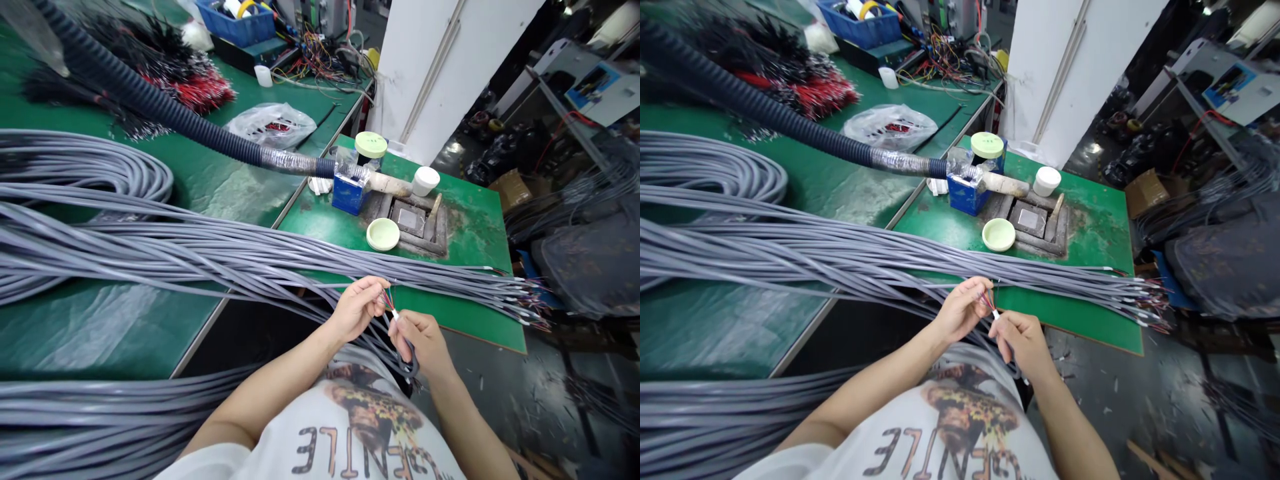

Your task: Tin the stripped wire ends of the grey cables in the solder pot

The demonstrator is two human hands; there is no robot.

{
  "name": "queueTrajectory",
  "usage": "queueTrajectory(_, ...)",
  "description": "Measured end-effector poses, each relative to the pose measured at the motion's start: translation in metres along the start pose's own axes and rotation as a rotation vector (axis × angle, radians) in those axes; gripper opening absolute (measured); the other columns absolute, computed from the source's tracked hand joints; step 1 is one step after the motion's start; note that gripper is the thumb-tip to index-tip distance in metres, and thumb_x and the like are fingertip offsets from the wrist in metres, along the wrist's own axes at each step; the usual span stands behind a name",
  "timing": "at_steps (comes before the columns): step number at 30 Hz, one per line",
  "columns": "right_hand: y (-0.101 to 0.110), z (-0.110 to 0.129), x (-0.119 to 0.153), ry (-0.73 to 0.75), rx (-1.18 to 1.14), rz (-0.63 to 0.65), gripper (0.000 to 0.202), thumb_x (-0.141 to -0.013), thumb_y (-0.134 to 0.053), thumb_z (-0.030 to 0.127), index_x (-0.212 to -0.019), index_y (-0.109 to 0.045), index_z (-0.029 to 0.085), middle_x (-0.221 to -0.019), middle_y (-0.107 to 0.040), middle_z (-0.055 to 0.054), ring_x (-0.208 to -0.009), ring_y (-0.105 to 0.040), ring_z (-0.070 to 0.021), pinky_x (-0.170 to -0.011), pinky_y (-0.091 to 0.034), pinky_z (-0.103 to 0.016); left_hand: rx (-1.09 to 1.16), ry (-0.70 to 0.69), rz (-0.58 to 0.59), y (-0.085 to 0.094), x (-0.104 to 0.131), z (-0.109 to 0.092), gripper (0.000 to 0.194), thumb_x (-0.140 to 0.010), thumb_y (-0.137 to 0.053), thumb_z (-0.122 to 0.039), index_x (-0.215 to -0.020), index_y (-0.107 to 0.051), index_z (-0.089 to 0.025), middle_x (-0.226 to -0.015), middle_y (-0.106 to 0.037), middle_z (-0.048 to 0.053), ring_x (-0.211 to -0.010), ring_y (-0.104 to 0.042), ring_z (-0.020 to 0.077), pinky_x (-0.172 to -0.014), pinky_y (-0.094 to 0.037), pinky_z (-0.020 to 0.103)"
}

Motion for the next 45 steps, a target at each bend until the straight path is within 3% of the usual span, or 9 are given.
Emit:
queueTrajectory(5, -0.001, -0.003, -0.001, -0.057, 0.046, -0.005, 0.036, -0.089, -0.053, 0.045, -0.069, -0.062, 0.016, -0.035, -0.046, 0.005, -0.035, -0.031, -0.0069, -0.046, -0.027, -0.023, -0.081, -0.009, -0.01, 0.001, 0.001, -0.002, 0.037, -0.056, -0.086, -0.038, -0.074, -0.066, -0.013, -0.057, -0.061, -0.002, -0.043, -0.046, 0.0033, -0.045, -0.035, 0.016)
queueTrajectory(11, 0.003, 0.001, -0.001, -0.075, 0.125, 0.028, 0.037, -0.089, -0.051, 0.045, -0.071, -0.063, 0.016, -0.038, -0.048, 0.005, -0.037, -0.034, -0.0073, -0.046, -0.031, -0.023, -0.192, -0.078, 0.034, 0.0, 0.0, -0.007, 0.03, -0.059, -0.085, -0.034, -0.066, -0.066, -0.012, -0.059, -0.06, -0.001, -0.047, -0.046, 0.0047, -0.047, -0.035, 0.019)
queueTrajectory(15, 0.008, 0.015, -0.004, -0.094, 0.223, 0.07, 0.025, -0.088, -0.054, 0.039, -0.092, -0.064, 0.017, -0.063, -0.062, 0.0, -0.049, -0.051, -0.0095, -0.052, -0.04, -0.023, -0.222, -0.154, -0.001, 0.004, 0.0, -0.003, 0.024, -0.066, -0.08, -0.033, -0.071, -0.067, -0.013, -0.062, -0.063, 0.0, -0.05, -0.049, 0.0059, -0.05, -0.037, 0.019)
queueTrajectory(19, 0.012, 0.03, -0.01, -0.013, 0.4, -0.063, 0.031, -0.081, -0.063, 0.034, -0.108, -0.059, 0.019, -0.062, -0.049, 0.006, -0.052, -0.044, -0.0086, -0.052, -0.036, -0.021, -0.287, -0.201, -0.076, 0.005, 0.001, 0.003, 0.025, -0.069, -0.078, -0.034, -0.073, -0.066, -0.013, -0.06, -0.062, -0.001, -0.051, -0.048, 0.0062, -0.053, -0.037, 0.019)
queueTrajectory(23, 0.011, 0.034, -0.016, 0.051, 0.584, -0.186, 0.026, -0.08, -0.065, 0.036, -0.099, -0.062, 0.019, -0.051, -0.04, 0.009, -0.048, -0.035, -0.0077, -0.049, -0.031, -0.021, -0.312, -0.182, -0.099, 0.001, 0.002, 0.008, 0.029, -0.068, -0.078, -0.038, -0.072, -0.063, -0.014, -0.058, -0.059, -0.003, -0.05, -0.048, 0.0065, -0.053, -0.039, 0.02)
queueTrajectory(31, 0.015, 0.039, -0.025, 0.262, 0.616, -0.267, 0.019, -0.087, -0.055, 0.036, -0.09, -0.066, 0.021, -0.074, -0.064, -0.001, -0.065, -0.056, -0.0137, -0.064, -0.047, -0.026, -0.22, -0.172, -0.126, -0.008, 0.0, 0.007, 0.026, -0.07, -0.075, -0.037, -0.074, -0.06, -0.015, -0.059, -0.059, -0.003, -0.051, -0.049, 0.0065, -0.051, -0.038, 0.019)
queueTrajectory(36, 0.017, 0.042, -0.03, 0.267, 0.648, -0.168, 0.027, -0.079, -0.067, 0.033, -0.105, -0.064, 0.023, -0.068, -0.062, 0.002, -0.057, -0.053, -0.0118, -0.058, -0.044, -0.024, -0.141, -0.107, -0.118, -0.014, -0.004, 0.006, 0.027, -0.066, -0.078, -0.035, -0.07, -0.06, -0.015, -0.054, -0.054, -0.005, -0.047, -0.045, 0.0049, -0.05, -0.036, 0.018)
queueTrajectory(40, 0.015, 0.048, -0.033, 0.324, 0.686, -0.135, 0.016, -0.082, -0.064, 0.031, -0.095, -0.067, 0.023, -0.067, -0.063, 0.002, -0.054, -0.053, -0.0107, -0.055, -0.043, -0.023, -0.093, -0.069, -0.125, -0.019, -0.004, 0.006, 0.028, -0.064, -0.079, -0.035, -0.07, -0.06, -0.014, -0.055, -0.055, -0.004, -0.048, -0.046, 0.0048, -0.05, -0.036, 0.018)
queueTrajectory(45, 0.019, 0.049, -0.037, 0.323, 0.606, -0.31, 0.014, -0.087, -0.057, 0.031, -0.09, -0.066, 0.021, -0.073, -0.065, -0.001, -0.062, -0.059, -0.0137, -0.063, -0.048, -0.027, -0.113, -0.104, -0.111, -0.021, -0.006, 0.002, 0.028, -0.067, -0.078, -0.036, -0.071, -0.06, -0.015, -0.058, -0.059, -0.003, -0.05, -0.049, 0.006, -0.051, -0.037, 0.018)
Point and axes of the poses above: each hand's wrist, its own x-axis away from the middle knuckle, its own y-axis out of the back of the hand, z = x × y, the point moved 4 cm from there along -x, towards the middle knuckle
